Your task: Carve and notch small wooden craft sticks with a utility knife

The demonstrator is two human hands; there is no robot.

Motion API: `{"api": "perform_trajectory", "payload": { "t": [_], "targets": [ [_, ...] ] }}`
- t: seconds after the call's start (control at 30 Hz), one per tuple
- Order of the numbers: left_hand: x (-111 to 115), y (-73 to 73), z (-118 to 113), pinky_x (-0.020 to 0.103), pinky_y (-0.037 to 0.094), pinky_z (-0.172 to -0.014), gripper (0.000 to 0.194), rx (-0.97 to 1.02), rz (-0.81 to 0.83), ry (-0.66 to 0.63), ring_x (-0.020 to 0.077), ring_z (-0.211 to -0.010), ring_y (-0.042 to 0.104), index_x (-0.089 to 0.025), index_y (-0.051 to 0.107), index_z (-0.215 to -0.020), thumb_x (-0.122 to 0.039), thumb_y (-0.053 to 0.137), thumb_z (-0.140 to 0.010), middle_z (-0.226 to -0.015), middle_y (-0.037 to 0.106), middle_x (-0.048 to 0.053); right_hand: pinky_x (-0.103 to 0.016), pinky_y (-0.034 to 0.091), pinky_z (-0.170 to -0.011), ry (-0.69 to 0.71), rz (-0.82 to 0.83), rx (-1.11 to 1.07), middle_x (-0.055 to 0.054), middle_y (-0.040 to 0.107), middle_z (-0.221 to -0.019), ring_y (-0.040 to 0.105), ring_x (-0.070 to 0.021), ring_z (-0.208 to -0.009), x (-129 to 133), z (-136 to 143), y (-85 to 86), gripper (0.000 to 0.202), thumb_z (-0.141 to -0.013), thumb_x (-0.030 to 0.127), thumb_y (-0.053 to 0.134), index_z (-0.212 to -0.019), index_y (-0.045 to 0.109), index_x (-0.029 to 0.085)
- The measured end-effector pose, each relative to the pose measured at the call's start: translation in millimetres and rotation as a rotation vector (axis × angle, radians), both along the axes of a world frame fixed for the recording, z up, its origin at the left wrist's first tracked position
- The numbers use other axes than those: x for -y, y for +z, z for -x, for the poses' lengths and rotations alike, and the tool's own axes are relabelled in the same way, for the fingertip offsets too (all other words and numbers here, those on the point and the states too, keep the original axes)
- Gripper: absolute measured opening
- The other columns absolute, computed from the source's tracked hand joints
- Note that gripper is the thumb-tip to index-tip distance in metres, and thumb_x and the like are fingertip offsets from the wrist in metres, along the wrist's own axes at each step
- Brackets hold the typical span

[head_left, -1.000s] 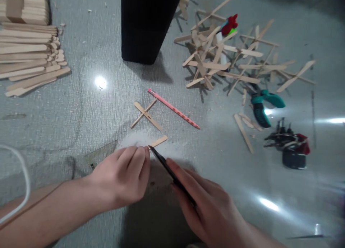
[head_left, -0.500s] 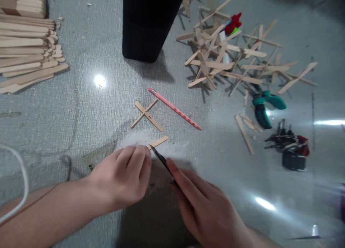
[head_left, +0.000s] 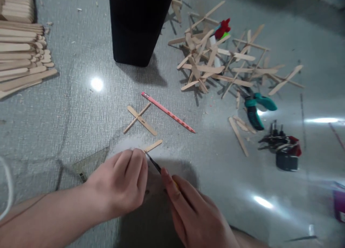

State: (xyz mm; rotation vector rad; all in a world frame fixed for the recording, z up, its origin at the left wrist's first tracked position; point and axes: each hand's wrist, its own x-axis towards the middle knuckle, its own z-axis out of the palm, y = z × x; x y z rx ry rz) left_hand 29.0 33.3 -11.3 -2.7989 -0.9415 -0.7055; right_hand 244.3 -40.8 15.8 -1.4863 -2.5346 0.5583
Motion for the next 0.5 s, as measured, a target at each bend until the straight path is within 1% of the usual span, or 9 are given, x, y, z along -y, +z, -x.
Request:
{"api": "perform_trajectory", "payload": {
  "t": [0.17,0.27,0.37,0.5],
  "targets": [
    [-0.4,0.5,0.2,0.039,0.061,-0.046,0.017,0.003,0.010,0.000,0.0297,-0.063,0.072,0.011,0.070,-0.098,0.003,0.054,-0.094,-0.079,0.075,0.023,-0.033,0.069,-0.066,0.007,-0.017,-0.005,-0.015,0.078,-0.108,0.077,-0.0214,-0.077,-6.3,1.8,-4.6,0.070,-0.107,0.010,0.031,-0.168,-0.002,0.013],
    [0.3,1.5,1.0,0.039,0.060,-0.045,0.019,-0.019,0.027,0.001,0.0308,-0.064,0.072,0.011,0.069,-0.101,0.003,0.053,-0.095,-0.080,0.075,0.023,-0.035,0.070,-0.068,0.004,-0.020,-0.015,-0.016,0.078,-0.107,0.076,-0.0228,-0.079,-7.3,3.7,-8.1,0.070,-0.106,0.010,0.031,-0.168,-0.001,0.011],
    [0.9,2.5,1.2,0.039,0.060,-0.045,0.019,-0.027,0.045,0.001,0.0315,-0.064,0.073,0.011,0.068,-0.102,0.003,0.053,-0.094,-0.080,0.075,0.023,-0.035,0.070,-0.071,0.016,-0.024,-0.005,-0.018,0.077,-0.112,0.076,-0.0227,-0.080,-3.6,3.7,-10.0,0.069,-0.106,0.011,0.031,-0.168,0.000,0.008],
    [0.0,1.8,-0.1,0.038,0.060,-0.046,0.019,-0.002,0.030,-0.002,0.0305,-0.063,0.073,0.010,0.068,-0.100,0.004,0.051,-0.094,-0.079,0.075,0.022,-0.033,0.069,-0.071,0.014,-0.047,0.018,-0.018,0.077,-0.110,0.075,-0.0224,-0.080,3.2,0.7,-11.1,0.068,-0.107,0.012,0.034,-0.168,0.005,0.006]
  ]
}}
